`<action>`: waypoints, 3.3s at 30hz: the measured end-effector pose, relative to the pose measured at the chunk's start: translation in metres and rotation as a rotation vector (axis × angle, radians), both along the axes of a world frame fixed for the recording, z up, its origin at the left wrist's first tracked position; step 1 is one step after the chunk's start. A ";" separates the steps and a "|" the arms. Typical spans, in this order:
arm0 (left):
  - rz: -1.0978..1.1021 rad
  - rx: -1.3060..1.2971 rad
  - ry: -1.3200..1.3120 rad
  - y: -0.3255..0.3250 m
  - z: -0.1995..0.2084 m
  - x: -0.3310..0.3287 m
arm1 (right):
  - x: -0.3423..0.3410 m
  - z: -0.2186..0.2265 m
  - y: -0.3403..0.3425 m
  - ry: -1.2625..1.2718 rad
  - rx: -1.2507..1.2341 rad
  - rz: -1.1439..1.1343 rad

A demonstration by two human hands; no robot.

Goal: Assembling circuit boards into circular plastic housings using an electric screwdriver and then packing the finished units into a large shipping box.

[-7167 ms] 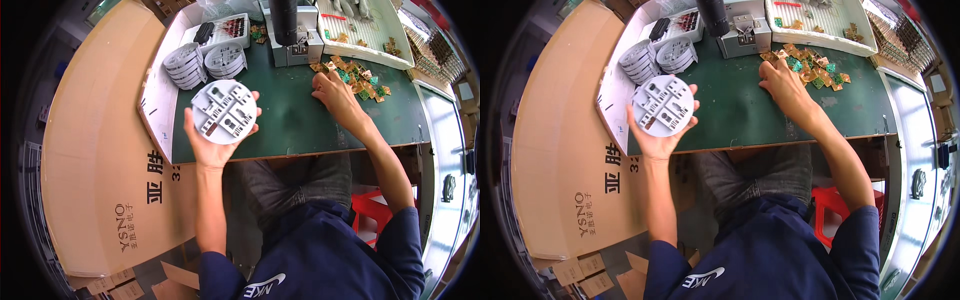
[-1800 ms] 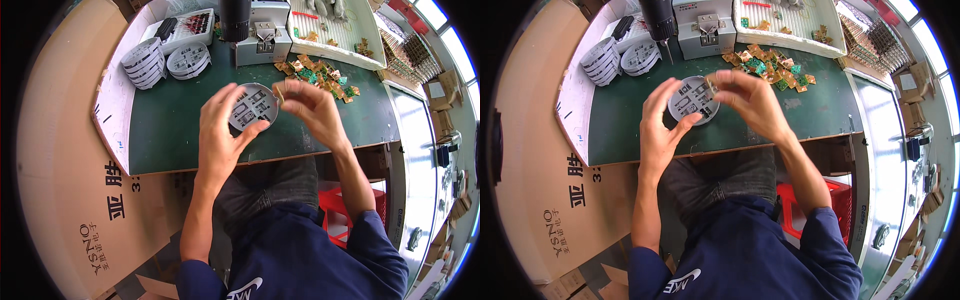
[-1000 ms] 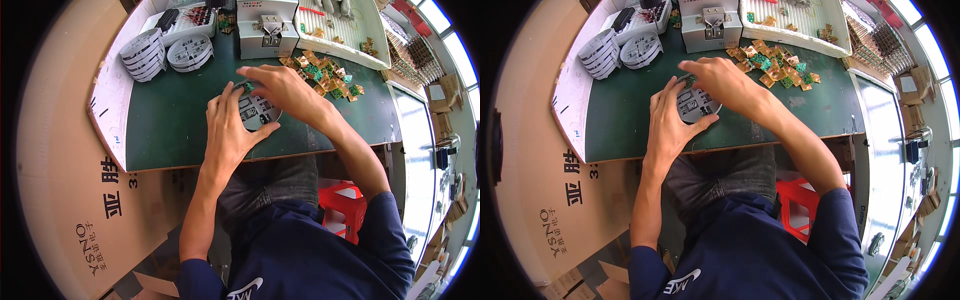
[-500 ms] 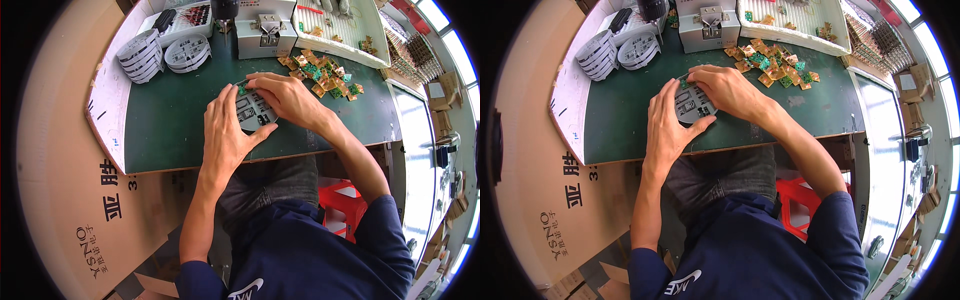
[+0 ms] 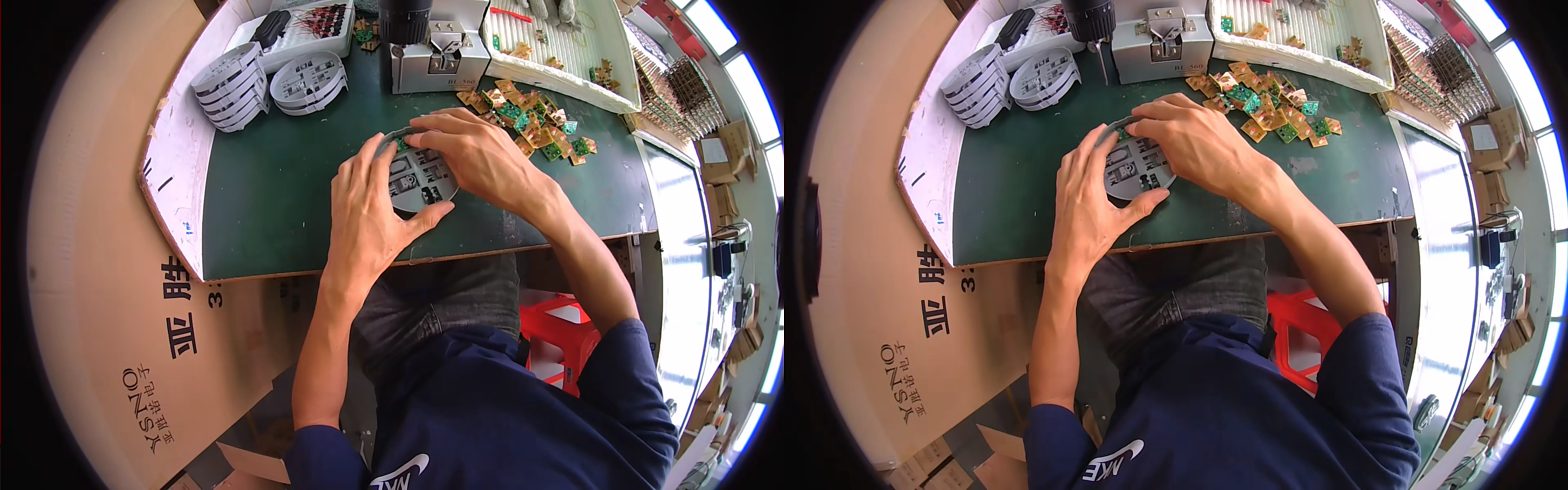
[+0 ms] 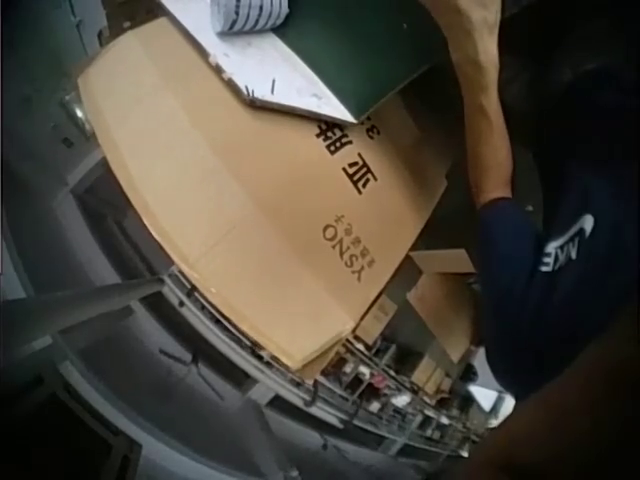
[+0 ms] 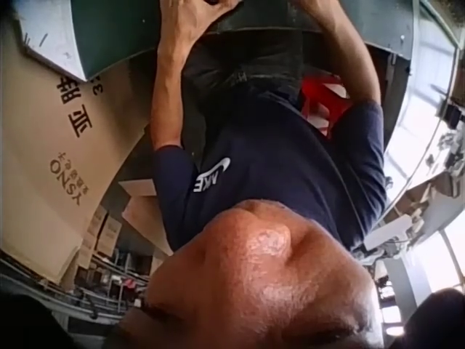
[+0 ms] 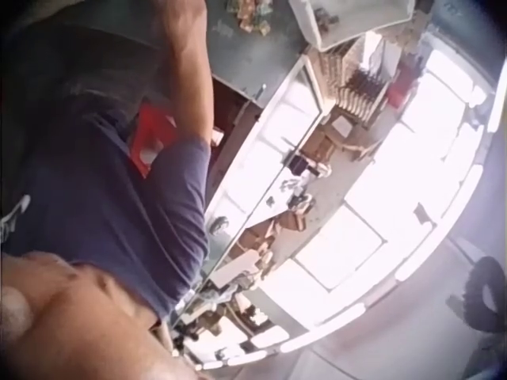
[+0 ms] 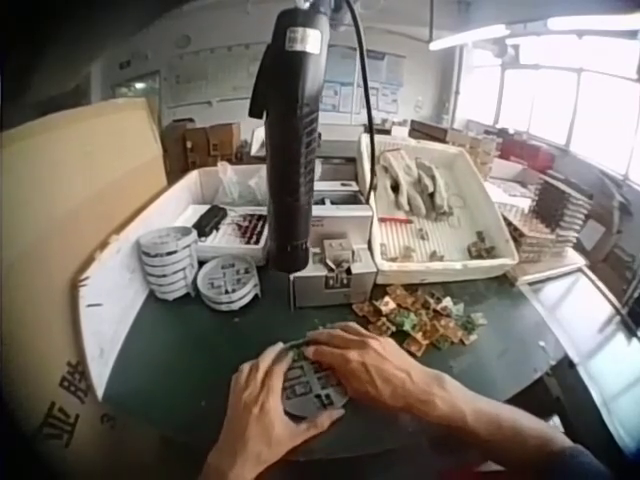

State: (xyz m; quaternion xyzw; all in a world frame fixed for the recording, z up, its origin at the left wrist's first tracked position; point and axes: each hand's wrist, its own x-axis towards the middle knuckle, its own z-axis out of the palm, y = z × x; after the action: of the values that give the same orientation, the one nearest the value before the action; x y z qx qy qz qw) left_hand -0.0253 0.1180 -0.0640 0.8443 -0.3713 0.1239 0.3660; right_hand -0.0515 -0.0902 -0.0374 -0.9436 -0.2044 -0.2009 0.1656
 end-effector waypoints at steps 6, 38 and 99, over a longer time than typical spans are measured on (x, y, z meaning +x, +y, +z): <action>0.014 0.068 -0.143 -0.006 -0.003 0.000 | 0.040 0.043 -0.017 -0.218 0.629 -0.106; 0.000 0.067 -0.066 -0.002 -0.001 -0.001 | 0.088 0.130 -0.005 -0.177 1.123 0.103; 0.083 0.179 -0.275 0.019 0.059 0.142 | 0.063 0.098 0.018 0.071 0.827 0.058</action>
State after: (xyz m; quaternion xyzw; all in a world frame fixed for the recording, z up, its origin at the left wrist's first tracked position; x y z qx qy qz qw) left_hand 0.1170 0.1374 -0.0045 0.8630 -0.3924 0.2199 0.2298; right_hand 0.0114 -0.0719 0.0606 -0.7977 -0.1273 -0.2285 0.5434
